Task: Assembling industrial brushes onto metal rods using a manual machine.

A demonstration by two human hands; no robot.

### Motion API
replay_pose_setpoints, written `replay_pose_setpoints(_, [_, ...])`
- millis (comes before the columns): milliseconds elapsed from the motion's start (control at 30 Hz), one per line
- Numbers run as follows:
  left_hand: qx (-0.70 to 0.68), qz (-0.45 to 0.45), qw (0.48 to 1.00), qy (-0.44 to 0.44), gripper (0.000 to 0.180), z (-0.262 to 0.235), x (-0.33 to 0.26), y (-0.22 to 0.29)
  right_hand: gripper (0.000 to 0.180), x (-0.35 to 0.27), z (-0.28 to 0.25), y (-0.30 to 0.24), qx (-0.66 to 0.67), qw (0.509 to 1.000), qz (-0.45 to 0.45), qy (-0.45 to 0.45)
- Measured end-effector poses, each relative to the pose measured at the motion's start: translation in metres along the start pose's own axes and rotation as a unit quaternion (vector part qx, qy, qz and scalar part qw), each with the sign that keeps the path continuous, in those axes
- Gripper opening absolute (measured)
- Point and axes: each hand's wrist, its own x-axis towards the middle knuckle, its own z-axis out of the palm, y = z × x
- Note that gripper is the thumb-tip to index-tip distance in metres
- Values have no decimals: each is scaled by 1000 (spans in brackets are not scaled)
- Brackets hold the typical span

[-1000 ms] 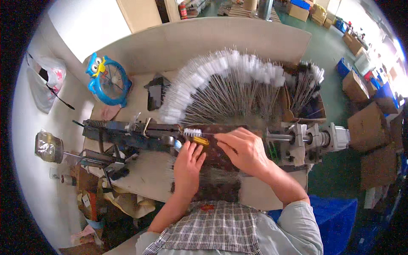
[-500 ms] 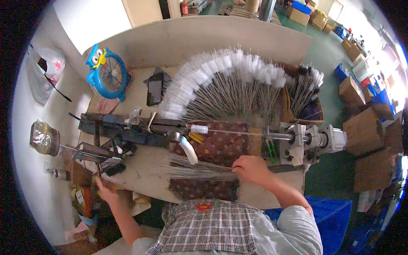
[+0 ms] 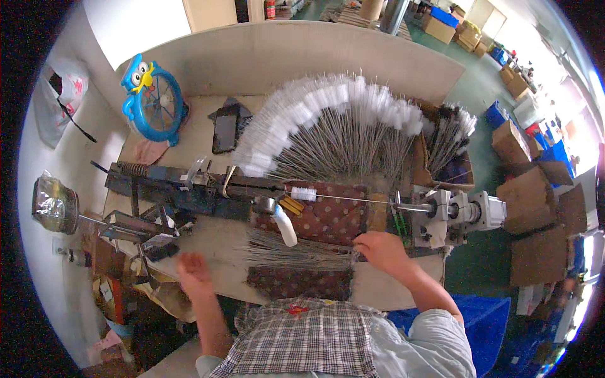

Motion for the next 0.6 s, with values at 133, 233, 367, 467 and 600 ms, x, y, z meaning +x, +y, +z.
replay_pose_setpoints(133, [89, -155, 978, -111, 32, 110, -91, -28, 21, -3, 13, 9, -2, 999, -18, -36])
replay_pose_setpoints(233, [205, -131, 945, -218, 35, 150, -111, -53, 22, -4, 3, 12, 53, 998, -35, -24])
replay_pose_setpoints(367, [224, -221, 914, -254, 21, 188, -139, -71, 17, -9, 4, 15, 42, 999, -26, -11])
replay_pose_setpoints(467, [137, -363, 898, -209, 16, 227, -164, -50, 16, 0, 8, 25, 31, 999, -32, 4])
replay_pose_setpoints(600, [-272, -526, 765, -253, 40, 249, -154, 43, 19, -14, -2, 20, 44, 996, -41, 59])
